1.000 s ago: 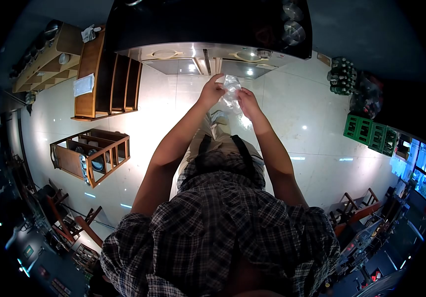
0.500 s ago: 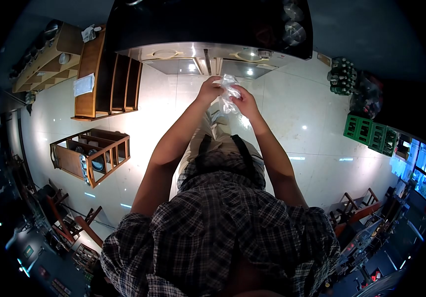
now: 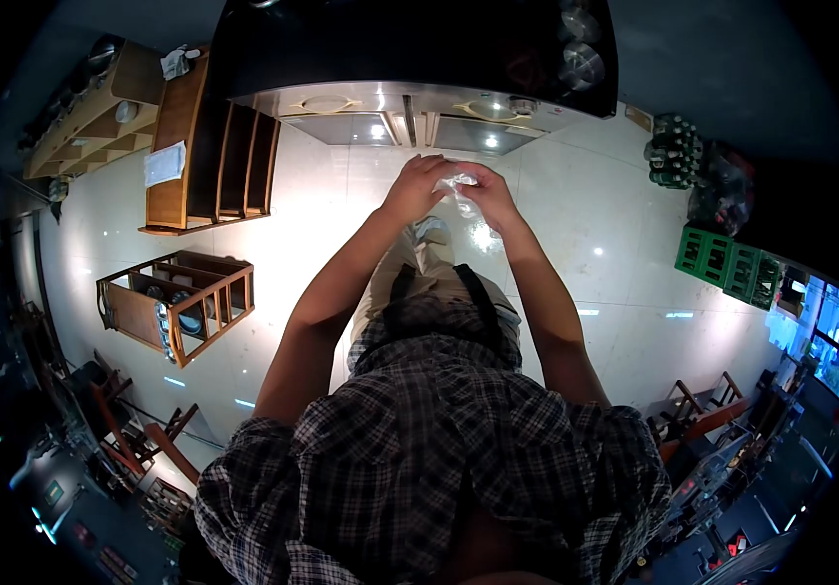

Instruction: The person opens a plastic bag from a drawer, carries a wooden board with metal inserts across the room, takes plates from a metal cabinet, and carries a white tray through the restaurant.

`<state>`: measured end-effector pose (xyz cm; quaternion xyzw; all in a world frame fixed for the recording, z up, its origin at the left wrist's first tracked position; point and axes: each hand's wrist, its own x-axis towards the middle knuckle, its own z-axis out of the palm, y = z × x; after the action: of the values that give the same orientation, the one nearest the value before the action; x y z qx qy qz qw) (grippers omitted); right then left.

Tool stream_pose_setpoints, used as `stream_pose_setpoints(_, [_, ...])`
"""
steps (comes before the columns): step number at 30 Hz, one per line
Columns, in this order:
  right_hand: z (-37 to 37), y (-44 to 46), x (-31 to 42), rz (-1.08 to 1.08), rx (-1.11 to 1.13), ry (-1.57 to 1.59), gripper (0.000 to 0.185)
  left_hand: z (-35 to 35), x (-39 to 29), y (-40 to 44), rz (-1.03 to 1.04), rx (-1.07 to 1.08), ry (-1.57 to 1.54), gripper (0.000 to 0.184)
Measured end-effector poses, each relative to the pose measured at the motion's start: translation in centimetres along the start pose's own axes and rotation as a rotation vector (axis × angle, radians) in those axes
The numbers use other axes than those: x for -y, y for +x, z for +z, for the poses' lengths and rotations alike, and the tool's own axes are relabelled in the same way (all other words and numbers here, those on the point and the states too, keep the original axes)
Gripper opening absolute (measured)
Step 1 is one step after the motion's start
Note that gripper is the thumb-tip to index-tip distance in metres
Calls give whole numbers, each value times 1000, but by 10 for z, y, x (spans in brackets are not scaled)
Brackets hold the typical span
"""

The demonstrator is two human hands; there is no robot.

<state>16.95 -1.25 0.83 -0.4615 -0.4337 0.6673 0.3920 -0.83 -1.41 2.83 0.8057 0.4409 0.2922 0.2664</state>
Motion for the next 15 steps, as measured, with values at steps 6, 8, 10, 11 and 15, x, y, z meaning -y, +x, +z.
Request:
stream_pose_setpoints(6, [10, -2, 3, 104, 78, 21, 40, 0, 5, -8, -130, -74, -73, 27])
stream_pose_setpoints(8, [18, -3, 7, 55, 101, -146, 43, -1, 6, -16, -207, -103, -80, 24])
stream_pose_setpoints(10, [24, -1, 10, 1, 134, -355, 44, -5, 6, -24, -193, -165, -82, 24])
stream_pose_setpoints(11, [29, -3, 12, -57, 146, -551, 46, -10, 3, -31, -211, -187, -76, 24])
stream_pose_setpoints(15, [61, -7, 20, -157, 247, -866, 44, -30, 0, -64, -403, -193, -214, 28])
